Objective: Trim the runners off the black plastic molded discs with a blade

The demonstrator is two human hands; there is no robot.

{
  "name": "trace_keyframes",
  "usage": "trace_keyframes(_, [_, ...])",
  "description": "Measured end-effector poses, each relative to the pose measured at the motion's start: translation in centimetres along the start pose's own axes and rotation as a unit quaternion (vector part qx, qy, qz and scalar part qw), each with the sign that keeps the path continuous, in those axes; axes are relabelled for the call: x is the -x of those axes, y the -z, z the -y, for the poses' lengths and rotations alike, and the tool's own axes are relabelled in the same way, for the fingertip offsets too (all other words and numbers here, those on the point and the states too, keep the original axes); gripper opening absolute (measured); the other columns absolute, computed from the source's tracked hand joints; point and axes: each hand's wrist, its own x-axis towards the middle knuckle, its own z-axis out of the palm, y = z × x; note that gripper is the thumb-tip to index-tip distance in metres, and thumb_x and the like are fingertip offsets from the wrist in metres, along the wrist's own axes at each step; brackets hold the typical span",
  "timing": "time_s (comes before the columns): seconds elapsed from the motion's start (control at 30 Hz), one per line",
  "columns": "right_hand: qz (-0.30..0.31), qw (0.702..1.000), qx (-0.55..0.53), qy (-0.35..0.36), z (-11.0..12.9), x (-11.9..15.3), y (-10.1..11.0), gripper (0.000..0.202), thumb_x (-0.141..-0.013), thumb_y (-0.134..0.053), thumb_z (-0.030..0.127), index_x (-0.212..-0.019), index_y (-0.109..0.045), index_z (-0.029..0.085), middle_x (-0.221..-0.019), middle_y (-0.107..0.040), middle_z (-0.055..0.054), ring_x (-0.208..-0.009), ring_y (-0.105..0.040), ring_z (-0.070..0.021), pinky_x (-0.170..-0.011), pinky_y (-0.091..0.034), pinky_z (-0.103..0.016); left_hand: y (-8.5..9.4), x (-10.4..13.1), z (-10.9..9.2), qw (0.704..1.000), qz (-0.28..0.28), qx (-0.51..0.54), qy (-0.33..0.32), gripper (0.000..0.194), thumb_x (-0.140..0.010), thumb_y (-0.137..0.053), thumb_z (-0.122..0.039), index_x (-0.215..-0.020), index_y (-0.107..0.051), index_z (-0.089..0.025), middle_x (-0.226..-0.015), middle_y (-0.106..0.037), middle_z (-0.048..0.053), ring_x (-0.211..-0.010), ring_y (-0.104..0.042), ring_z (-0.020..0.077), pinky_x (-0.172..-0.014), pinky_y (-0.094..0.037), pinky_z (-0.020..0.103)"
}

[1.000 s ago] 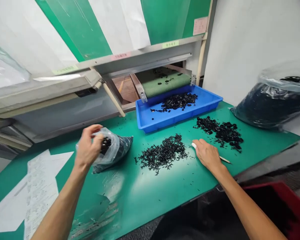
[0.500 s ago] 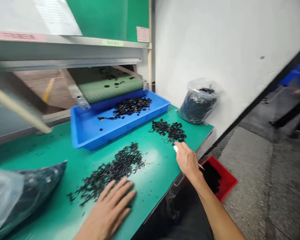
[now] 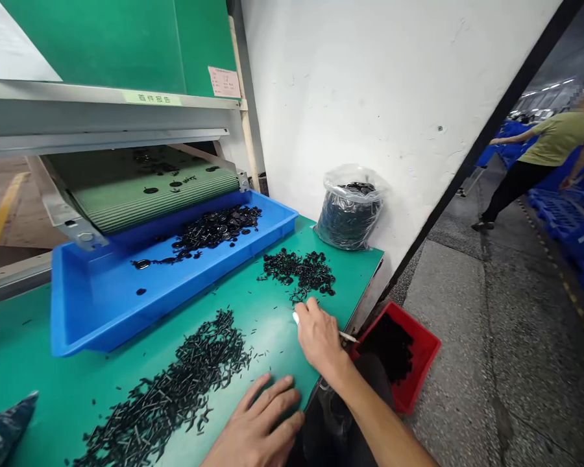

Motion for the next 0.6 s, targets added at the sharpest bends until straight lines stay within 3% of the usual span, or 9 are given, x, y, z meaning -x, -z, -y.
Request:
trace_keyframes(0.13, [-0.017,0.999,-0.018,-0.021,-2.7,0.1,0.8,0.024,-0.096,-0.043,0.011,-0.103,-0.061,0.024,-0.096,-0.061,-0.001,-0.075,-0.062,-0.0110,-0.060,-0.038,-0.022,1.1,-0.5,3.5,0.998,0.033,-0.058,-0.010,0.033,-0.099,-0.035,-0.019,-0.115,-0.064,-0.025,-0.120,-0.069,0.005,-0.126,-0.053,0.0229,-0.115,-0.025,0.043])
trace_keyframes(0.23, [-0.042,0.994,-0.004,-0.097,-5.9,-1.0,1.3,0.025,-0.097,-0.039,0.009,-0.106,-0.061,0.018,-0.100,-0.060,-0.007,-0.075,-0.062,-0.0139,-0.059,-0.036,-0.025,2.7,0.4,6.8,0.992,0.001,-0.119,0.029,0.035,-0.101,-0.032,-0.021,-0.118,-0.063,-0.022,-0.122,-0.067,0.007,-0.123,-0.054,0.0257,-0.109,-0.032,0.044])
trace_keyframes(0.33, [-0.047,0.990,0.014,-0.135,-7.5,-2.3,1.1,0.022,-0.096,-0.041,0.010,-0.100,-0.062,0.016,-0.097,-0.061,-0.008,-0.074,-0.062,-0.0168,-0.057,-0.033,-0.028,3.3,-0.4,8.2,0.992,-0.027,-0.114,0.042,0.030,-0.100,-0.038,-0.026,-0.118,-0.062,-0.022,-0.119,-0.068,0.009,-0.115,-0.058,0.0271,-0.097,-0.043,0.041])
trace_keyframes(0.47, [-0.034,0.992,0.021,-0.116,-6.8,-2.5,0.3,0.020,-0.096,-0.044,0.012,-0.098,-0.062,0.020,-0.096,-0.061,-0.006,-0.075,-0.063,-0.0168,-0.056,-0.031,-0.028,2.0,-5.6,7.7,0.998,-0.013,-0.024,0.064,0.030,-0.099,-0.041,-0.025,-0.125,-0.055,-0.022,-0.123,-0.063,0.010,-0.111,-0.059,0.0239,-0.091,-0.050,0.036])
trace_keyframes(0.6, [-0.033,0.995,0.004,-0.093,-6.2,-1.8,0.4,0.025,-0.096,-0.044,0.011,-0.111,-0.060,0.022,-0.098,-0.062,-0.004,-0.079,-0.064,-0.0165,-0.059,-0.035,-0.027,-0.7,-11.6,8.3,0.996,0.004,-0.006,0.088,0.027,-0.099,-0.042,-0.028,-0.121,-0.054,-0.018,-0.126,-0.059,0.014,-0.112,-0.056,0.0264,-0.091,-0.050,0.044])
